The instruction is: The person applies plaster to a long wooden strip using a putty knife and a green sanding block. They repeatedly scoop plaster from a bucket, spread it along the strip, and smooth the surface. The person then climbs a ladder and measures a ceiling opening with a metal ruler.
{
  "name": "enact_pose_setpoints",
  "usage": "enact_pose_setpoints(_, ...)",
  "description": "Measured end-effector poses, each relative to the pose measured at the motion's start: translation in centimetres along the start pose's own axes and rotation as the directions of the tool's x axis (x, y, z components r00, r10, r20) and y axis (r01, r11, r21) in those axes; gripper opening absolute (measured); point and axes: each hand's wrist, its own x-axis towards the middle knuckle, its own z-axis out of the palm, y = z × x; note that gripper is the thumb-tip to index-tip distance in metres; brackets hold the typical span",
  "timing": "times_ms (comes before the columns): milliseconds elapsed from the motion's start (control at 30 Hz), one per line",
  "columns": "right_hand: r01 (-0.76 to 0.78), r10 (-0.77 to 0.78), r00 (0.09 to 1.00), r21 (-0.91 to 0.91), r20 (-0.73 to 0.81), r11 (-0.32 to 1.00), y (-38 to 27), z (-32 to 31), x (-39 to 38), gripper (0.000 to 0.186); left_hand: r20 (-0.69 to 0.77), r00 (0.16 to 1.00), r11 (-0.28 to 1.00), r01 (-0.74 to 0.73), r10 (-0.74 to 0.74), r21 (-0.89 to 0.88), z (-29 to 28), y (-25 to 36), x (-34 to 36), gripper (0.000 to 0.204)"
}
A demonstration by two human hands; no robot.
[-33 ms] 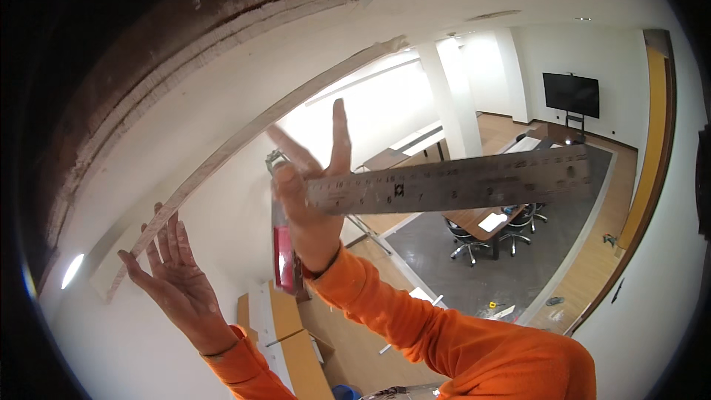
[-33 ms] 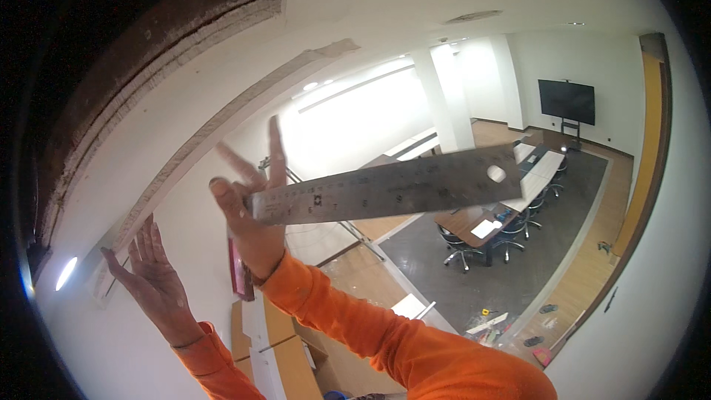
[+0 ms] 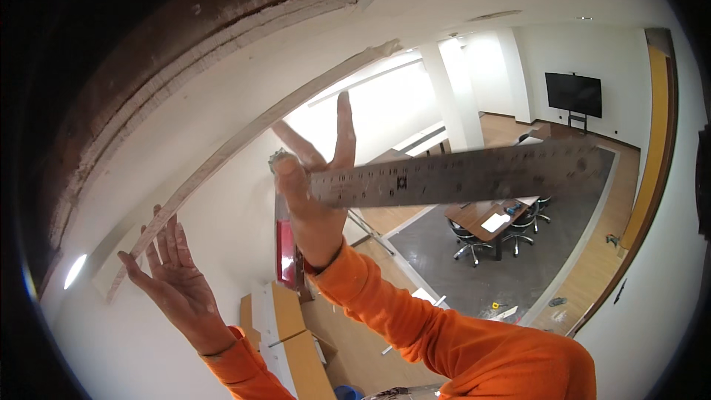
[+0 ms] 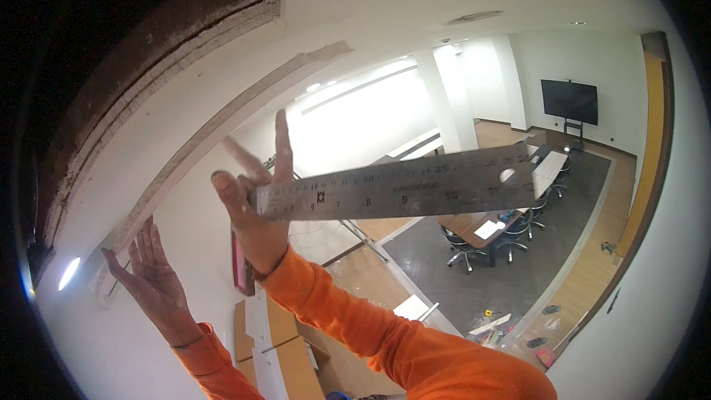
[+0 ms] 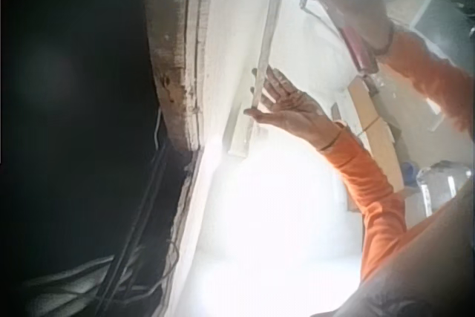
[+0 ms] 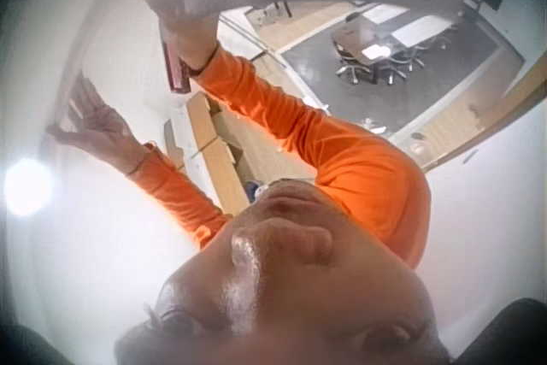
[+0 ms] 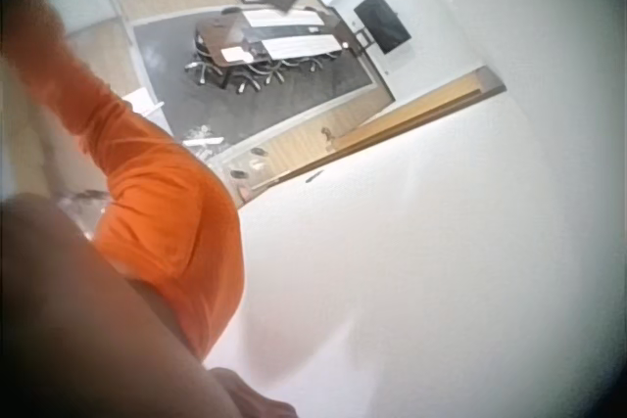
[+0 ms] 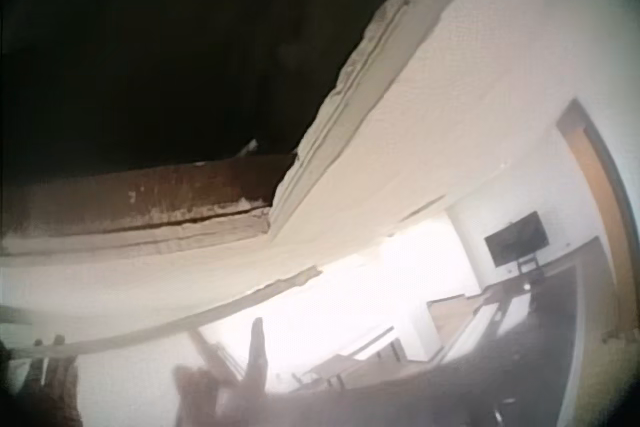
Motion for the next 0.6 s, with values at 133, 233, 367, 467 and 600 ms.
enact_pose_setpoints(133, 0.002, 0.001, 1.000, -0.150, 0.025, 0.989, -3.6, 0.5, 2.8, 0.104, 0.024, 1.000, 0.999, 0.016, -0.016, -0.028, 1.4, 2.2, -1.1, 0.099)
enact_pose_setpoints(233, -0.016, 0.018, 1.000, -0.143, 0.010, 0.990, -4.4, 0.8, 2.9, 0.100, 0.152, 0.988, 1.000, 0.019, -0.015, -0.023, 0.7, 2.9, -0.7, 0.100)
enact_pose_setpoints(367, 0.022, -0.027, 0.999, -0.121, -0.039, 0.992, -3.4, 0.7, 2.0, 0.096, 0.073, 0.997, 1.000, 0.004, -0.004, 0.006, 1.5, 3.2, -1.3, 0.082)
enact_pose_setpoints(467, 0.032, -0.033, 0.999, -0.130, -0.011, 0.991, -3.1, 0.0, 1.7, 0.094, 0.072, 0.997, 1.000, 0.012, -0.012, -0.004, 0.7, 3.2, -1.1, 0.087)
enact_pose_setpoints(600, 0.005, -0.004, 1.000, -0.102, 0.007, 0.995, -3.5, -0.7, 1.5, 0.092, 0.213, 0.976, 0.999, 0.044, -0.038, -0.026, -1.0, 3.4, -0.2, 0.097)
